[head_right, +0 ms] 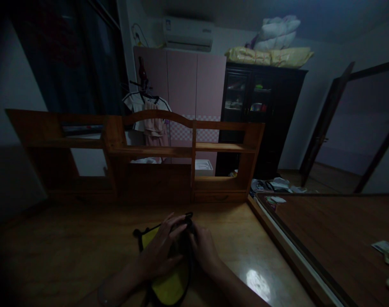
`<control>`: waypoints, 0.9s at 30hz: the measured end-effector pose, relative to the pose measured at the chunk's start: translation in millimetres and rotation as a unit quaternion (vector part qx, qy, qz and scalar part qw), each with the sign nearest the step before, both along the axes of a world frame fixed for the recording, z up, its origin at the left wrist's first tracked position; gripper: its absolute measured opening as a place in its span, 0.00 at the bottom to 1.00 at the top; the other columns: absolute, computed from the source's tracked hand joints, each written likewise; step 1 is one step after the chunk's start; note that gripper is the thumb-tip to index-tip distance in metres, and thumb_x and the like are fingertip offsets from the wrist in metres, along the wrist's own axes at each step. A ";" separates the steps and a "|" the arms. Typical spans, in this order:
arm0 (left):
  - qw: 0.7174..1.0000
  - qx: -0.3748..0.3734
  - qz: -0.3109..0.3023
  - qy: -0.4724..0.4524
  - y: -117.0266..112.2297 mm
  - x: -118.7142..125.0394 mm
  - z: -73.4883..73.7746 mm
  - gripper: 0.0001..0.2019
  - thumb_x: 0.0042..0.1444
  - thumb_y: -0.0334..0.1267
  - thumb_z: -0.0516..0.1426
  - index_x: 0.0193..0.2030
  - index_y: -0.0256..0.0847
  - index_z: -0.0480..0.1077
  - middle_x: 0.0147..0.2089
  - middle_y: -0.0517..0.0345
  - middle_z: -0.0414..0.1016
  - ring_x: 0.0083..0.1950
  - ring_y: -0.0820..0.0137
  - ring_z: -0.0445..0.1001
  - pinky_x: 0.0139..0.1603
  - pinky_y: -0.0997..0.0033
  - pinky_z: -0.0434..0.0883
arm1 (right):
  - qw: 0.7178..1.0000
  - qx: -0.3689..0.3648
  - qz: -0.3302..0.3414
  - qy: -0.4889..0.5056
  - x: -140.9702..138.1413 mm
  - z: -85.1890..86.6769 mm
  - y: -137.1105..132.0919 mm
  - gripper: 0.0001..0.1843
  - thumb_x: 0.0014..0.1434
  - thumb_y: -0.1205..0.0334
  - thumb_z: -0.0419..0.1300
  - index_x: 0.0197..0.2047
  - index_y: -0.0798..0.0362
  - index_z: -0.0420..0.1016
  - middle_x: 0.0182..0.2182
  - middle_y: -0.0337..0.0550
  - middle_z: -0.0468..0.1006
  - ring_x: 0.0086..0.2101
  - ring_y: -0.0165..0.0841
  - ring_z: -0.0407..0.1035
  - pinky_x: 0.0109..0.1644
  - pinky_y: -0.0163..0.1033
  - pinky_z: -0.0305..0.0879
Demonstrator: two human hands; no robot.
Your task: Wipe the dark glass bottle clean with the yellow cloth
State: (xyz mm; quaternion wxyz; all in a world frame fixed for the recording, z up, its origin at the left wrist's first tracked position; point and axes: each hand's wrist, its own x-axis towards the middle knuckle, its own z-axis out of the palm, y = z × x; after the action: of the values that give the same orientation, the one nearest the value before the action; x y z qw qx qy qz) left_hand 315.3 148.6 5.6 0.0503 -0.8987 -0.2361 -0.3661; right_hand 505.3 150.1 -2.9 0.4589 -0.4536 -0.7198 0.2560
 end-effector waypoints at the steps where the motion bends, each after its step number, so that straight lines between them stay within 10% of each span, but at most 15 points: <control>1: 1.000 -0.005 -0.005 0.001 -1.8 -0.2 2.3 0.38 0.56 0.38 0.60 0.69 0.39 0.47 0.70 0.39 0.48 0.72 0.50 0.48 0.69 0.35 0.50 | 1.000 -0.004 -0.005 -0.017 1.7 1.3 0.1 0.14 0.61 0.65 0.53 0.46 0.53 0.76 0.37 0.47 0.83 0.35 0.39 0.77 0.40 0.39 0.70; 16: 0.998 0.045 0.051 -0.004 -2.3 1.1 0.3 0.35 0.60 0.46 0.59 0.69 0.41 0.50 0.68 0.41 0.55 0.69 0.52 0.54 0.66 0.41 0.59 | 0.999 -0.025 -0.030 -0.011 6.5 12.6 1.4 0.11 0.59 0.61 0.57 0.33 0.57 0.79 0.30 0.44 0.82 0.32 0.38 0.75 0.35 0.36 0.65; 27: 0.993 0.099 0.070 0.004 -3.1 1.9 0.2 0.34 0.58 0.45 0.59 0.68 0.40 0.52 0.65 0.40 0.58 0.67 0.51 0.57 0.64 0.39 0.61 | 0.946 -0.209 0.135 0.206 0.5 19.4 -6.1 0.29 0.49 0.70 0.62 0.56 0.50 0.72 0.49 0.42 0.79 0.50 0.40 0.72 0.56 0.44 0.67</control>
State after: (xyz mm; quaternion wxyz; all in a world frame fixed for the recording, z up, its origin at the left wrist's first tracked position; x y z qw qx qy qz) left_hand 317.1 145.6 5.8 0.1659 -0.8718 -0.2611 -0.3799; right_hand 505.8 144.1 16.5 0.4532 -0.3754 -0.5945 0.5480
